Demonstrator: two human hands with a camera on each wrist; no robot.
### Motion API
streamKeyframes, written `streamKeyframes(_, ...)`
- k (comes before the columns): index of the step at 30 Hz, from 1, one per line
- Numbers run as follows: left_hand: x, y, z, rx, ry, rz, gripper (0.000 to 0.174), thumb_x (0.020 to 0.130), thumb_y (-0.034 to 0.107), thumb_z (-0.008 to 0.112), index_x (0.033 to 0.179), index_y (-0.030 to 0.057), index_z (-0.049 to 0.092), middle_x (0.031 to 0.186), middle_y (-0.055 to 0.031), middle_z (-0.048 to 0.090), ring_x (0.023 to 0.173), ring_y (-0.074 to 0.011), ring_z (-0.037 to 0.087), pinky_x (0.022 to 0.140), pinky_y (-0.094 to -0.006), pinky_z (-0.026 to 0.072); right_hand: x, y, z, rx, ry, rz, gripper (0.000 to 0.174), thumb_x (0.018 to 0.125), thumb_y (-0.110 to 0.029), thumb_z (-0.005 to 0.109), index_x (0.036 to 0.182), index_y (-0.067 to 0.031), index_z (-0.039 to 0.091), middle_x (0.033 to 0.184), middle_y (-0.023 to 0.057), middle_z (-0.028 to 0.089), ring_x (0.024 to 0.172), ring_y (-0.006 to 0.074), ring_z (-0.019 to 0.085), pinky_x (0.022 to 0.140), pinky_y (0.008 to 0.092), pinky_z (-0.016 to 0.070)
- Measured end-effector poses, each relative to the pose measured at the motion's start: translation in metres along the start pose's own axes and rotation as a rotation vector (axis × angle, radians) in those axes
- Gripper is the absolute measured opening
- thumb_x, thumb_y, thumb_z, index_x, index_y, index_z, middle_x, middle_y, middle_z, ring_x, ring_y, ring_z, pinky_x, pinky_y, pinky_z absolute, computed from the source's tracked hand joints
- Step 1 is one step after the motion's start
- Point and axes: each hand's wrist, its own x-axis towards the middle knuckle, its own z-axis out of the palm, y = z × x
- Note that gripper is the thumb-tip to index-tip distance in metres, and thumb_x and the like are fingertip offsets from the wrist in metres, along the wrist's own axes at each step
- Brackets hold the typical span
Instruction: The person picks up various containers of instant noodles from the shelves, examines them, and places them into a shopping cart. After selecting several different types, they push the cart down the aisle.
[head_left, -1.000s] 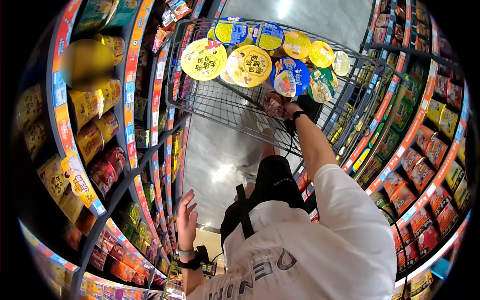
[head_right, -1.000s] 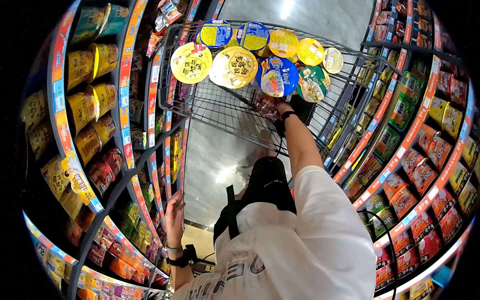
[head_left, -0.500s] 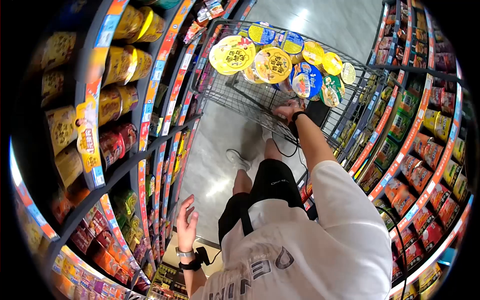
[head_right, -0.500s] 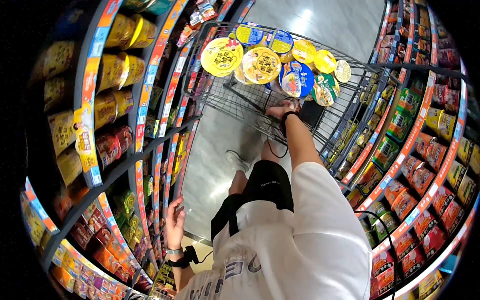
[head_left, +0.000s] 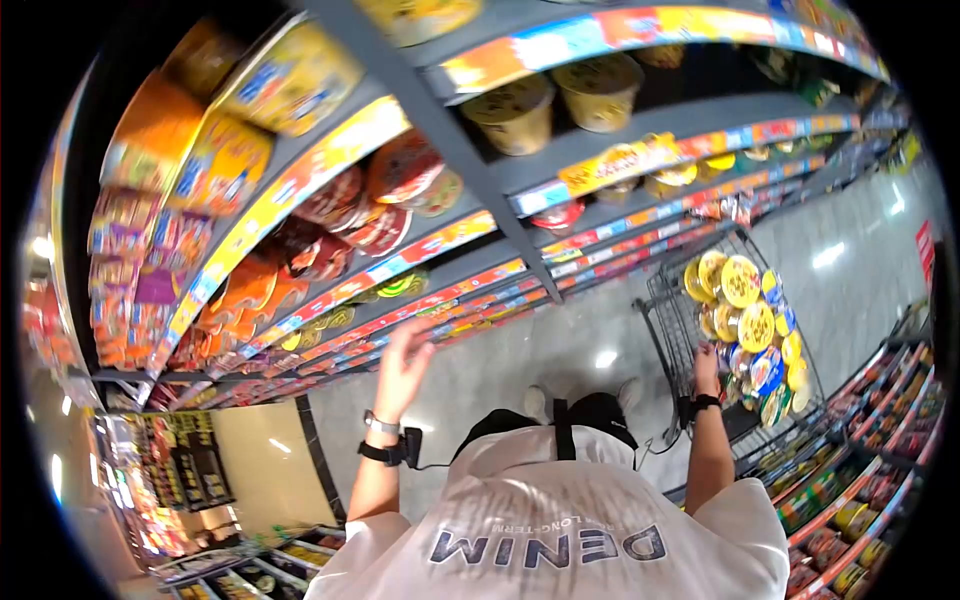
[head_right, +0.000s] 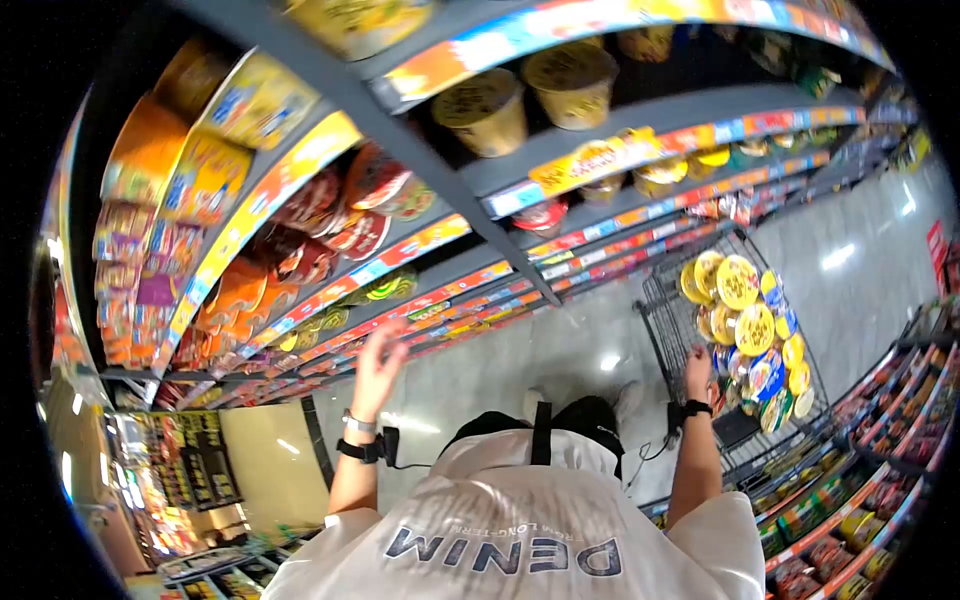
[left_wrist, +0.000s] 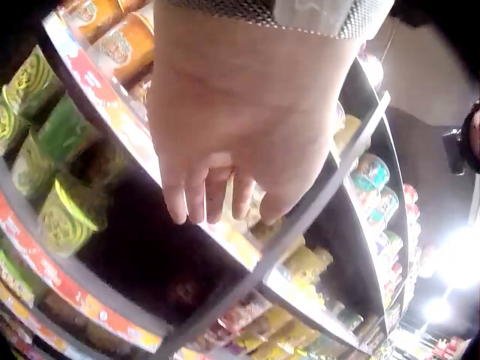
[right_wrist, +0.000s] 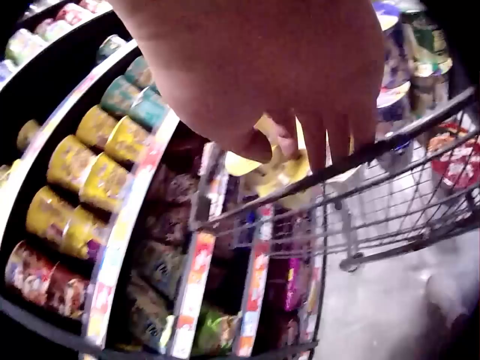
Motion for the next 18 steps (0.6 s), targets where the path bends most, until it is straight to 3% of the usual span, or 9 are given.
streamKeyframes(1,0.006,-0.002,-0.023,-0.019,0.108,-0.016,0.04,0.092,0.009,0.063,0.13,0.0029,0.054,0.128,-0.0112,0.06,0.117,-0.0225,0.058,0.096,-0.0341,0.0492,-0.017,-0.047,0.02,-0.061,0.012,-0.102,0.026,0.088,-0.01,0.058,0.111,-0.0005,0.065,0.099,0.0146,0.069,0.094,0.0205,0.064,0.084,0.034,0.05)
streamKeyframes(3,0.022,-0.037,-0.064,-0.157,0.327,0.101,0.042,0.091,0.005,0.063,0.132,-0.0004,0.051,0.132,-0.013,0.058,0.121,-0.0217,0.056,0.099,-0.0338,0.0478,-0.052,-0.15,0.061,0.041,-0.068,-0.248,0.029,0.086,-0.009,0.058,0.113,-0.0019,0.065,0.1,0.0148,0.069,0.097,0.0225,0.066,0.084,0.0336,0.0505)
streamKeyframes(4,0.036,-0.04,-0.08,-0.156,0.408,0.167,0.046,0.091,0.003,0.064,0.133,-0.0014,0.049,0.134,-0.0146,0.055,0.123,-0.0226,0.054,0.101,-0.0346,0.0467,-0.062,-0.187,0.088,0.057,-0.089,-0.456,0.029,0.086,-0.008,0.059,0.114,-0.0013,0.064,0.103,0.0137,0.068,0.096,0.0205,0.065,0.085,0.0339,0.0507)
streamKeyframes(6,0.063,-0.022,-0.106,-0.25,0.509,0.279,0.052,0.089,0.001,0.066,0.136,-0.0022,0.045,0.138,-0.0172,0.051,0.126,-0.0246,0.052,0.104,-0.0359,0.0447,-0.086,-0.262,0.134,0.123,-0.227,-0.509,0.031,0.089,-0.003,0.057,0.12,0.0015,0.059,0.113,0.0128,0.066,0.109,0.0205,0.061,0.096,0.0319,0.0463)
streamKeyframes(8,0.097,-0.023,-0.124,-0.313,0.576,0.384,0.061,0.084,0.001,0.071,0.137,-0.0032,0.042,0.141,-0.0195,0.047,0.126,-0.0258,0.052,0.103,-0.0363,0.0455,-0.119,-0.325,0.186,0.373,-0.439,-0.588,0.029,0.095,-0.01,0.056,0.122,-0.0003,0.058,0.109,0.0085,0.068,0.103,0.0147,0.063,0.087,0.0275,0.049)
streamKeyframes(11,0.133,0.007,-0.144,-0.051,0.541,0.245,0.056,0.076,0.012,0.083,0.121,-0.0067,0.054,0.113,-0.0168,0.065,0.102,-0.0187,0.062,0.091,-0.0325,0.0513,-0.212,-0.431,0.215,0.409,-0.792,-0.517,0.029,0.096,-0.012,0.057,0.123,-0.0019,0.057,0.11,0.0076,0.068,0.103,0.0147,0.064,0.087,0.0271,0.0505)
streamKeyframes(12,0.138,0.027,-0.145,-0.189,0.47,0.245,0.049,0.074,0.016,0.085,0.111,-0.0067,0.06,0.099,-0.0137,0.068,0.092,-0.0173,0.063,0.085,-0.0302,0.0502,-0.23,-0.446,0.226,0.415,-0.864,-0.636,0.029,0.096,-0.011,0.057,0.123,-0.0018,0.057,0.109,0.0068,0.067,0.104,0.0144,0.064,0.088,0.0272,0.0504)
streamKeyframes(13,0.148,0.025,-0.146,-0.117,0.44,0.346,0.047,0.073,0.017,0.085,0.106,-0.0075,0.062,0.102,-0.0123,0.068,0.091,-0.0174,0.063,0.083,-0.0302,0.0491,-0.254,-0.468,0.226,0.391,-0.943,-0.616,0.029,0.096,-0.01,0.056,0.124,-0.0018,0.057,0.11,0.0068,0.067,0.104,0.0131,0.063,0.088,0.0273,0.0503)
streamKeyframes(18,0.189,0.003,-0.135,-0.327,0.335,0.315,0.042,0.076,0.016,0.083,0.106,-0.0065,0.064,0.105,-0.0097,0.069,0.093,-0.0172,0.064,0.085,-0.0306,0.049,-0.285,-0.483,0.224,0.31,-1.138,-0.561,0.033,0.096,-0.009,0.055,0.129,-0.0028,0.054,0.111,0.006,0.065,0.101,0.0105,0.06,0.086,0.0284,0.0496)
